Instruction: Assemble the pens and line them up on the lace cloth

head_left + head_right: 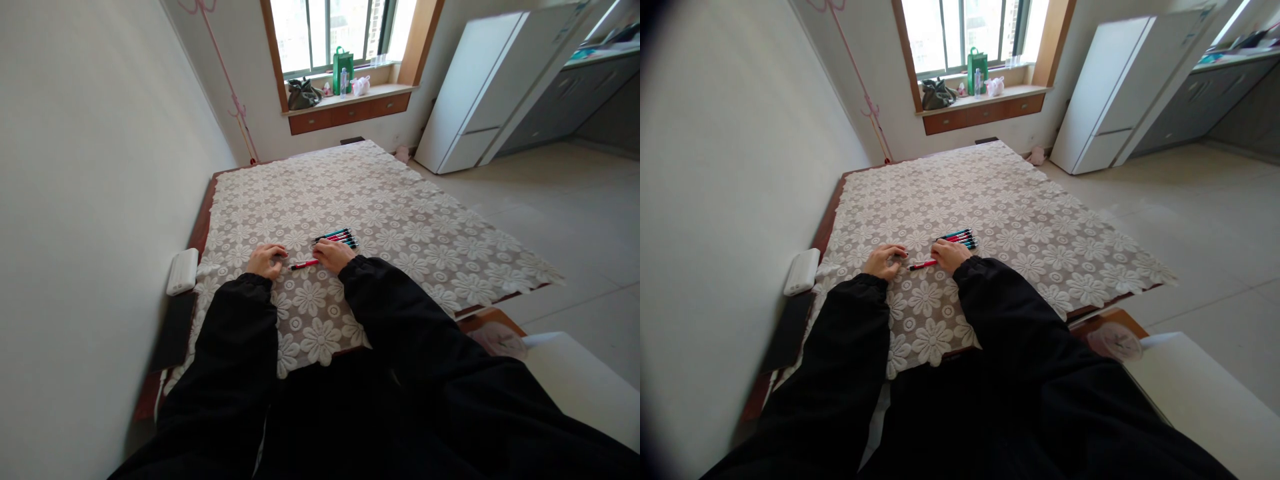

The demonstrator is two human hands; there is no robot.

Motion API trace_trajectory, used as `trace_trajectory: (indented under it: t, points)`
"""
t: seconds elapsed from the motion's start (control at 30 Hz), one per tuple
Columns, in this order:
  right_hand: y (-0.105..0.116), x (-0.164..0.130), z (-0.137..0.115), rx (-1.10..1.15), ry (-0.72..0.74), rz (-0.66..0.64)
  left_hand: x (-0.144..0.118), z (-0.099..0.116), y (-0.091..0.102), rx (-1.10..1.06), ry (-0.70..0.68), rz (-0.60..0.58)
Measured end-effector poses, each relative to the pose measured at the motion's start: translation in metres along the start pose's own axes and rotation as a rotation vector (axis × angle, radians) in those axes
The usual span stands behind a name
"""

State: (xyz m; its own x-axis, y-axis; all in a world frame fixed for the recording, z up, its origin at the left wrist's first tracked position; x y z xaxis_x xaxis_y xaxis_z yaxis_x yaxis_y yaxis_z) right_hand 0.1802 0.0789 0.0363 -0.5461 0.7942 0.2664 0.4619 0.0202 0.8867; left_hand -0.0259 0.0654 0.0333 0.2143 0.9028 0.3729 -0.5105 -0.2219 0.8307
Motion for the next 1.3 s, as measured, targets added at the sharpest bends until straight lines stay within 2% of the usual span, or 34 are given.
trace_trajectory:
  t: [0.2,0.63,0.9,1.17,1.3]
  points:
    - [-0.002,-0.002,-0.009,0.017,0.106,-0.035,-0.001,0.005,-0.004,0.026,-0.010,-0.047]
    - [-0.010,-0.002,-0.008,0.035,0.130,-0.060,0.000,-0.005,-0.007,0.002,0.008,0.022]
    - [0.004,-0.002,-0.007,0.133,0.057,0.097,0.001,-0.007,-0.011,-0.027,0.005,0.020]
    - [0.005,0.000,0.001,0.238,-0.010,0.181,0.002,0.005,-0.007,-0.018,0.000,0.062]
    - [0.007,0.000,0.003,0.271,-0.042,0.205,0.000,0.004,-0.003,0.018,0.019,0.050]
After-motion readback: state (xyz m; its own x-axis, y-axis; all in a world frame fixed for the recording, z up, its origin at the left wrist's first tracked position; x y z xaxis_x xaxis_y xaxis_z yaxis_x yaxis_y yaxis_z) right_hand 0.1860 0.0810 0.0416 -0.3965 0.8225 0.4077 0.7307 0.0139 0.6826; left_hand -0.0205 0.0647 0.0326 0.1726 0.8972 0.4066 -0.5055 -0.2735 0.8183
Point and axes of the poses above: each hand's wrist, its own x-axis towards the middle knuckle, its own y-axis out of the back of the hand, z = x × y, the point moved 7 cm from there along x, towards the middle knuckle, and after that the axes turned 4 degrees about z, right-handed, at the moved point
